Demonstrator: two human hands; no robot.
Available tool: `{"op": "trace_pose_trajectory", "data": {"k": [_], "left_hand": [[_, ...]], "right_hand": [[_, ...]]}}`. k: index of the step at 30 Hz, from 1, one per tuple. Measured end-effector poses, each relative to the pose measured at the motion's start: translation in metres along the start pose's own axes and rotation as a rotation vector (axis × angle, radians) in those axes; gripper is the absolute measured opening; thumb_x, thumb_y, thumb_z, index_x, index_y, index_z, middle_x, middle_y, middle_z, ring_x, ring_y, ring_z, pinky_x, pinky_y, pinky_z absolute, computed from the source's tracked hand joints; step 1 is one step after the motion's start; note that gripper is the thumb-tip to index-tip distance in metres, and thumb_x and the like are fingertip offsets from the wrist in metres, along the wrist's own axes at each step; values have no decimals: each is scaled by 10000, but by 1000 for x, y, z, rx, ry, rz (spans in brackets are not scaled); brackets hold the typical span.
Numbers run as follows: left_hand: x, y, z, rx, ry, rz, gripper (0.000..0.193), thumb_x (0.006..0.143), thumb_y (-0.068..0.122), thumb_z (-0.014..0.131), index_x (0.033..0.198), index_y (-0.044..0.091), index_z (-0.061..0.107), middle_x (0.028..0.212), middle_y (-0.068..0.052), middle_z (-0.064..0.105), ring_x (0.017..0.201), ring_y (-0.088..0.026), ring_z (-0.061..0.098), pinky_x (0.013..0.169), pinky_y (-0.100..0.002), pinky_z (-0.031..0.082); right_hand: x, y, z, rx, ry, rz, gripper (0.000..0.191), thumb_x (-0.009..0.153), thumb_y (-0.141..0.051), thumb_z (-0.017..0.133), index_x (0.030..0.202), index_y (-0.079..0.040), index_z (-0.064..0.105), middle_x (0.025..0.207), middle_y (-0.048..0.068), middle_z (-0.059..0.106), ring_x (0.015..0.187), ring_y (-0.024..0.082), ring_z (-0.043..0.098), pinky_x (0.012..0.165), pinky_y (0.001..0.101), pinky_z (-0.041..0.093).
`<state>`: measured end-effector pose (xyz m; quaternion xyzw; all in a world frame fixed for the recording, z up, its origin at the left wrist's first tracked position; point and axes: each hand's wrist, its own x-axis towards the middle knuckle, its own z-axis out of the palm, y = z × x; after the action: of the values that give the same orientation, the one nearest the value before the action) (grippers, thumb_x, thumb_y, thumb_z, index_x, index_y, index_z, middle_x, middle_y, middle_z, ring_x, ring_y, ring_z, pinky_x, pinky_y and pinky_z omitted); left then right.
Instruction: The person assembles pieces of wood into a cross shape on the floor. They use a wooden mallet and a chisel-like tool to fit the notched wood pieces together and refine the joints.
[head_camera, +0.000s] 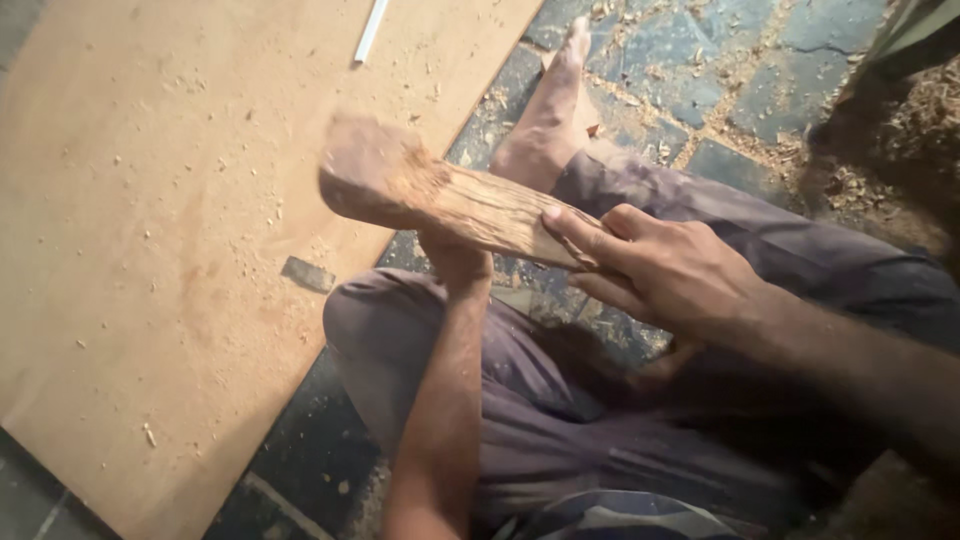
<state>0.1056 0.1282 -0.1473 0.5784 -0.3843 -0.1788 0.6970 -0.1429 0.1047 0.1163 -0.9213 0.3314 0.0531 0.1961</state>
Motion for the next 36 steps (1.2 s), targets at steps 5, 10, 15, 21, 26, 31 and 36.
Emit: {"op": "trace_pose_trajectory", "data": {"k": [5,10,15,21,26,31,36], "left_hand": [[-2,2,2,-44,-13,-18,254,1018,282,596,1041,30,607,1004,-92,659,900,-208,629,825,-375,529],[0,-1,2,75,-32,41,236,1001,273,617,983,38,598,980,-82,649,896,-193,618,833,-366,519],[2,26,4,157,-31,79,230,983,264,639,925,47,589,956,-71,639,892,-179,607,841,-357,508],[19,96,4,161,60,194,150,955,154,687,893,72,579,904,-10,599,821,-123,563,803,-271,491],[43,132,-2,30,91,166,137,967,128,694,902,79,584,879,4,594,774,-99,563,744,-252,479],[44,120,10,-173,53,5,160,950,90,726,927,76,568,846,20,566,751,-72,513,698,-252,458],[31,89,15,-106,16,75,119,968,84,703,936,82,589,875,12,602,786,-75,554,730,-253,493]], "right_hand": [[-33,-18,-34,241,470,-266,698,986,-449,590,1577,-169,347,1133,151,613,768,207,644,557,362,571],[-15,-12,-10,43,288,-165,629,1014,-371,575,1592,-221,379,1058,105,623,713,216,627,539,339,590],[-11,17,26,116,74,52,764,940,-457,668,1597,-255,336,1007,117,620,705,256,655,595,424,584],[-38,31,27,656,220,59,1096,774,-423,802,1618,-93,185,1168,180,701,940,251,758,818,418,638],[-36,35,9,582,476,-31,1064,789,-229,811,1627,6,199,1287,264,657,1037,281,742,961,417,599],[-31,29,-7,574,580,-217,1007,834,-214,791,1632,20,223,1270,223,688,1098,266,730,962,397,611],[-28,11,-33,554,593,-255,626,831,-230,828,1336,-82,489,958,92,731,808,169,765,742,340,650]]}}
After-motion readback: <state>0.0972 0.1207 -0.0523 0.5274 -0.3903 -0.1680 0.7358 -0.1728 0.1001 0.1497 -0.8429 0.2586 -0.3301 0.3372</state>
